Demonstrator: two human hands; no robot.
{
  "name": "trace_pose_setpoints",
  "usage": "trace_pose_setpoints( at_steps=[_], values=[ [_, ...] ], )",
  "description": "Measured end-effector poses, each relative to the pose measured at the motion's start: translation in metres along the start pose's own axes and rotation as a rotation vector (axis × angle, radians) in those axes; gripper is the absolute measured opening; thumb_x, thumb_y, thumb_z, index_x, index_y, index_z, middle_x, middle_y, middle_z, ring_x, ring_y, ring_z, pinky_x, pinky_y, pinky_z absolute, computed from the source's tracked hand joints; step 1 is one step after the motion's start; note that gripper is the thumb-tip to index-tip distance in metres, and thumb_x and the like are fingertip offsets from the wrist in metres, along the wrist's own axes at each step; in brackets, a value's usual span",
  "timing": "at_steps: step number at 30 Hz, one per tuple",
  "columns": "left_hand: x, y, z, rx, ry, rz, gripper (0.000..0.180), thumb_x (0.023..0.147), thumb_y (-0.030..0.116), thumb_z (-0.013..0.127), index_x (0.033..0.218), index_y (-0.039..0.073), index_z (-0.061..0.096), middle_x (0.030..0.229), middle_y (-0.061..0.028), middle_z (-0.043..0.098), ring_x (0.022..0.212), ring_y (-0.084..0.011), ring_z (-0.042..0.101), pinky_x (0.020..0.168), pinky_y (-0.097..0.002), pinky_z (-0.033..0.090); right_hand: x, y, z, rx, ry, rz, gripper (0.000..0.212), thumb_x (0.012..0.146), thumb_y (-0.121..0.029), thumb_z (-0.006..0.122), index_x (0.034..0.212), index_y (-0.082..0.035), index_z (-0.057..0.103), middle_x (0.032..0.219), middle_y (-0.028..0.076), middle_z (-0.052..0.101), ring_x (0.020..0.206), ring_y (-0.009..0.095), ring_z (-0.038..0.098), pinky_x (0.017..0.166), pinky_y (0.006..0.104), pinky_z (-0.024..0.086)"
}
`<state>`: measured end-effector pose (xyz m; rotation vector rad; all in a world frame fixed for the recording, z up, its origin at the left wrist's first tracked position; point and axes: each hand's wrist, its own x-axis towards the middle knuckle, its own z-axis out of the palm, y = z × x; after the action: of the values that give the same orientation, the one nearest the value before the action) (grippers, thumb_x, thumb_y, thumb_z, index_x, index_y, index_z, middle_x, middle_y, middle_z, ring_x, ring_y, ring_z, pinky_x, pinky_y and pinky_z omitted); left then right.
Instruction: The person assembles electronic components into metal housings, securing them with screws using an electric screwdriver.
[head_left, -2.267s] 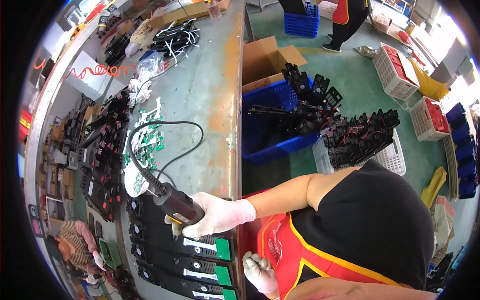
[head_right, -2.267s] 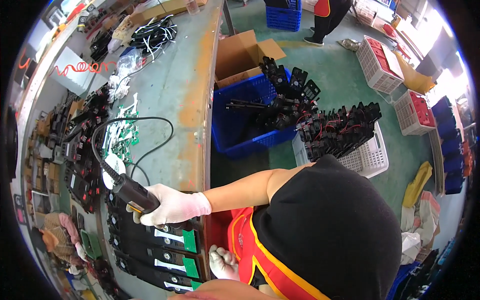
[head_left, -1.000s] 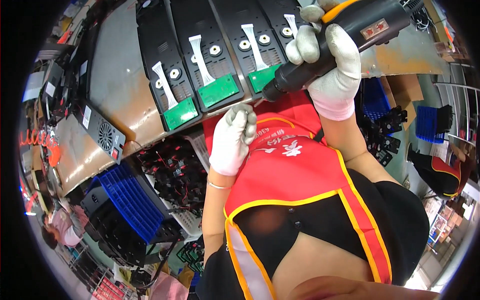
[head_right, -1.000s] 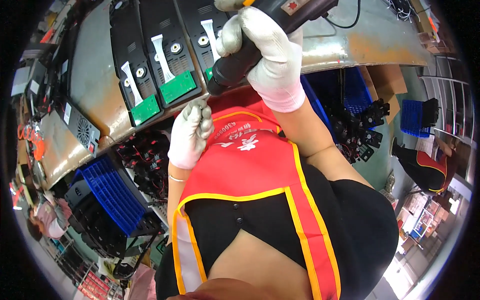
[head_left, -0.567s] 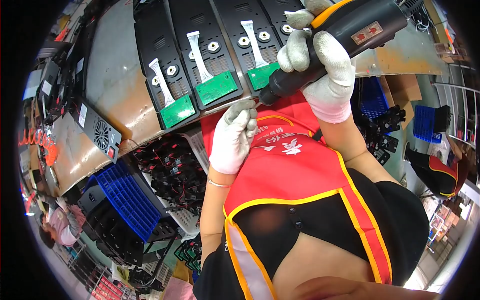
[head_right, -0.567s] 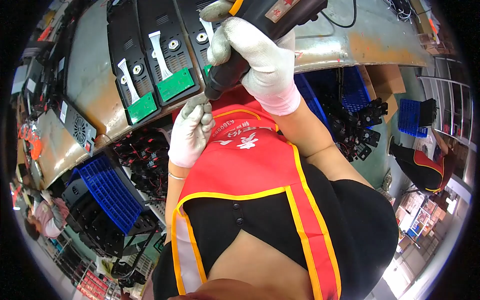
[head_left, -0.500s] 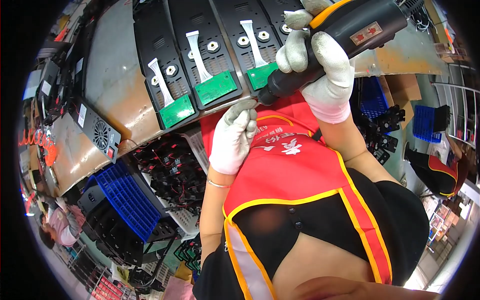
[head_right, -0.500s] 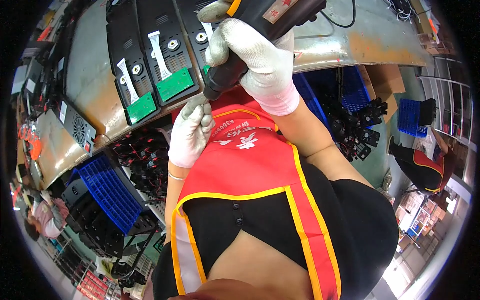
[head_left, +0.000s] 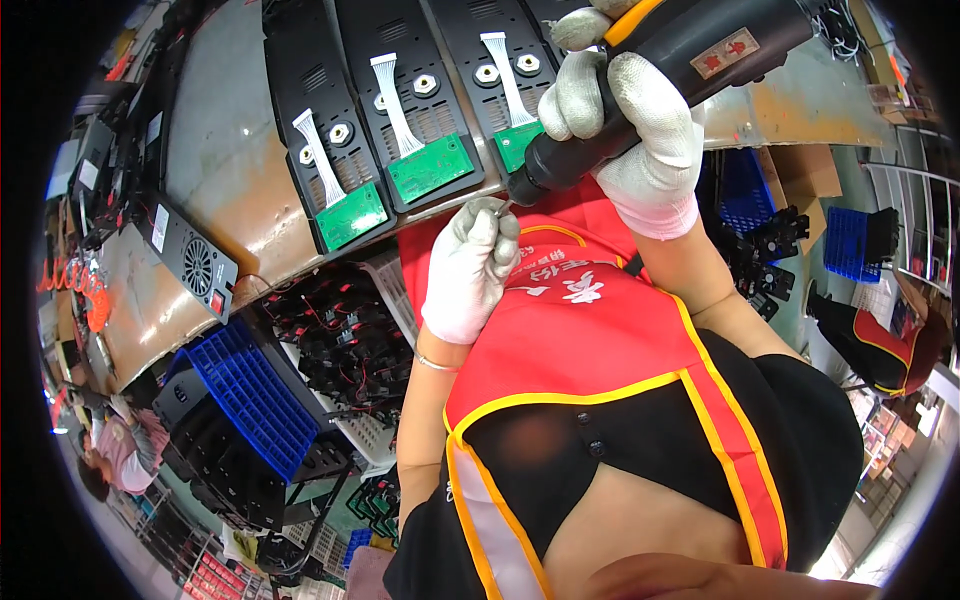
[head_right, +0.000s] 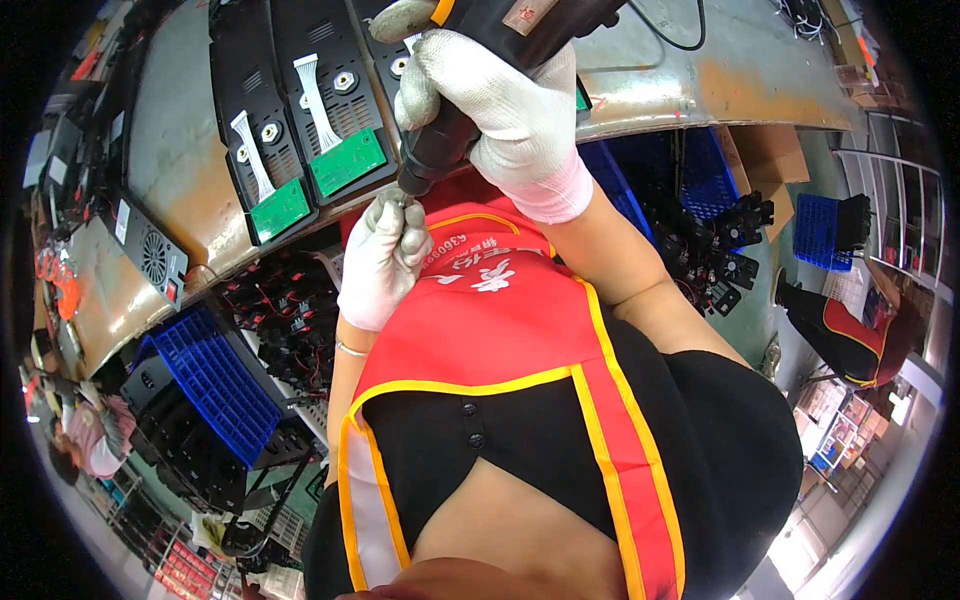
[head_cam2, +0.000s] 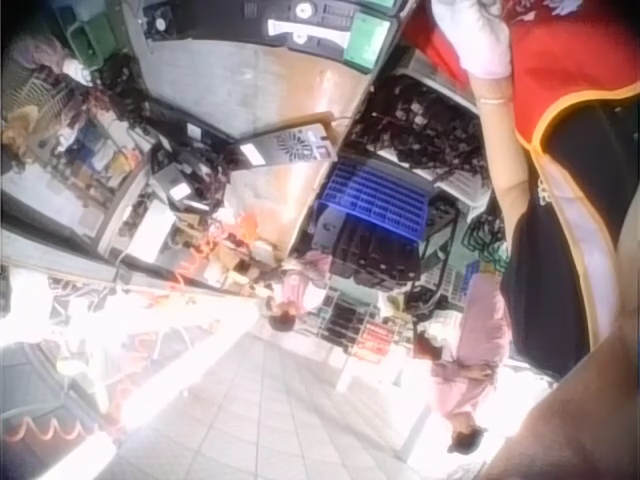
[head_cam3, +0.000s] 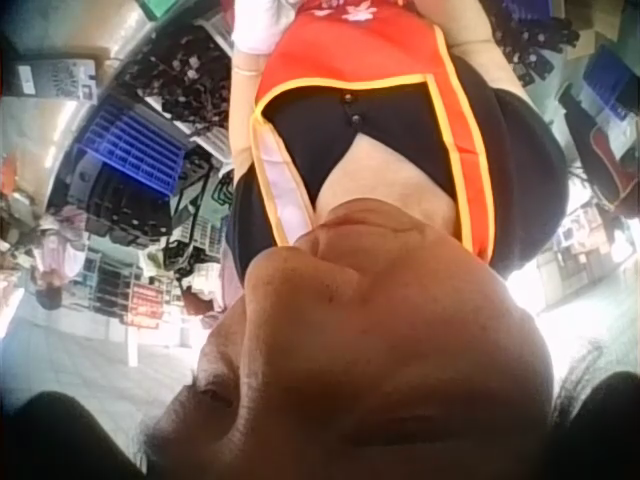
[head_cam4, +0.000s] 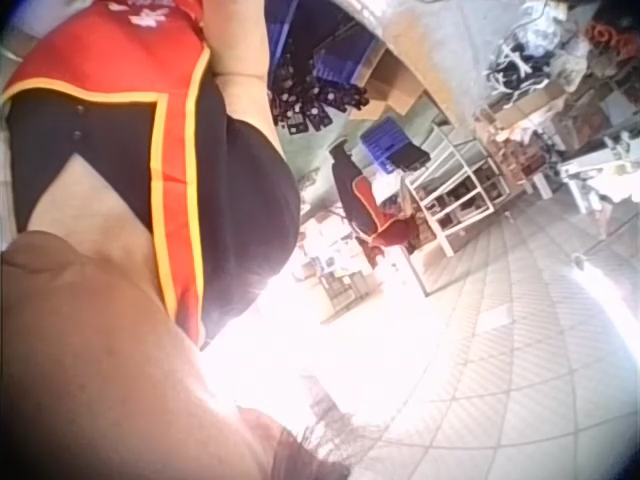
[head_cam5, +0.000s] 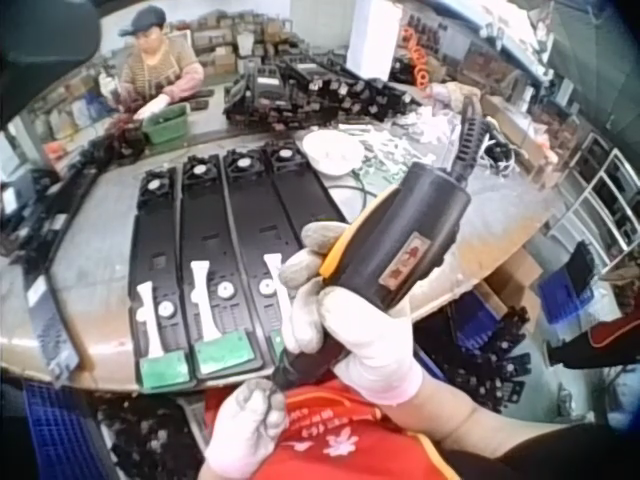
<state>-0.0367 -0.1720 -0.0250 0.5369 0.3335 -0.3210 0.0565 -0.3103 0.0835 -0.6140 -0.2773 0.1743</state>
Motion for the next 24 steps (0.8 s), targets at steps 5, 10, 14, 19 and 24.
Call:
trace_pose_setpoints(
  at_steps=[5,10,14,19,24],
  values=[
    [0.002,-0.003,0.001,0.017,-0.007,0.035,0.015,0.096,0.019,0.051,0.104,0.006,0.054,0.081,-0.0042,0.059,0.059,-0.0073,0.046,0.05,-0.0196,0.036,0.001,0.003,0.0,-0.073,0.011,-0.002,0.052,0.086,-0.01,0.062,0.132,-0.003,0.039,0.108,0.011,0.06,0.069,0.015,0.058,0.064,0.0328,0.049],
    [0.003,-0.009,-0.002,-0.091,-0.022,0.082,0.014,0.095,0.017,0.053,0.102,0.005,0.056,0.079,-0.0054,0.059,0.057,-0.0078,0.046,0.049,-0.02,0.035,0.009,0.01,-0.018,-0.147,-0.144,-0.11,0.047,0.089,-0.015,0.055,0.133,-0.006,0.038,0.114,0.008,0.057,0.064,0.012,0.05,0.061,0.0305,0.043],
    [0.0,-0.006,-0.002,0.003,-0.011,0.083,0.018,0.092,0.02,0.059,0.099,0.005,0.055,0.076,-0.0062,0.056,0.056,-0.0088,0.044,0.049,-0.0213,0.035,0.013,0.008,-0.024,-0.191,-0.253,-0.132,0.046,0.091,-0.018,0.05,0.133,-0.008,0.037,0.116,0.006,0.056,0.061,0.008,0.043,0.059,0.0276,0.04],
    [0.001,-0.007,-0.006,-0.031,-0.047,0.079,0.019,0.091,0.019,0.062,0.099,0.004,0.056,0.074,-0.006,0.056,0.056,-0.0082,0.044,0.05,-0.0205,0.035,0.011,0.006,-0.026,-0.159,-0.24,-0.135,0.045,0.09,-0.02,0.051,0.132,-0.008,0.039,0.116,0.006,0.056,0.062,0.007,0.043,0.059,0.0261,0.04],
    [-0.009,0.003,-0.003,0.112,-0.007,0.079,0.04,0.095,0.034,0.051,0.118,0.001,0.051,0.08,-0.0029,0.054,0.063,-0.0095,0.046,0.054,-0.0216,0.035,0.019,0.006,-0.031,0.003,-0.094,-0.087,0.044,0.089,-0.017,0.054,0.13,-0.007,0.042,0.112,0.006,0.058,0.064,0.009,0.048,0.06,0.028,0.042]
  ],
)
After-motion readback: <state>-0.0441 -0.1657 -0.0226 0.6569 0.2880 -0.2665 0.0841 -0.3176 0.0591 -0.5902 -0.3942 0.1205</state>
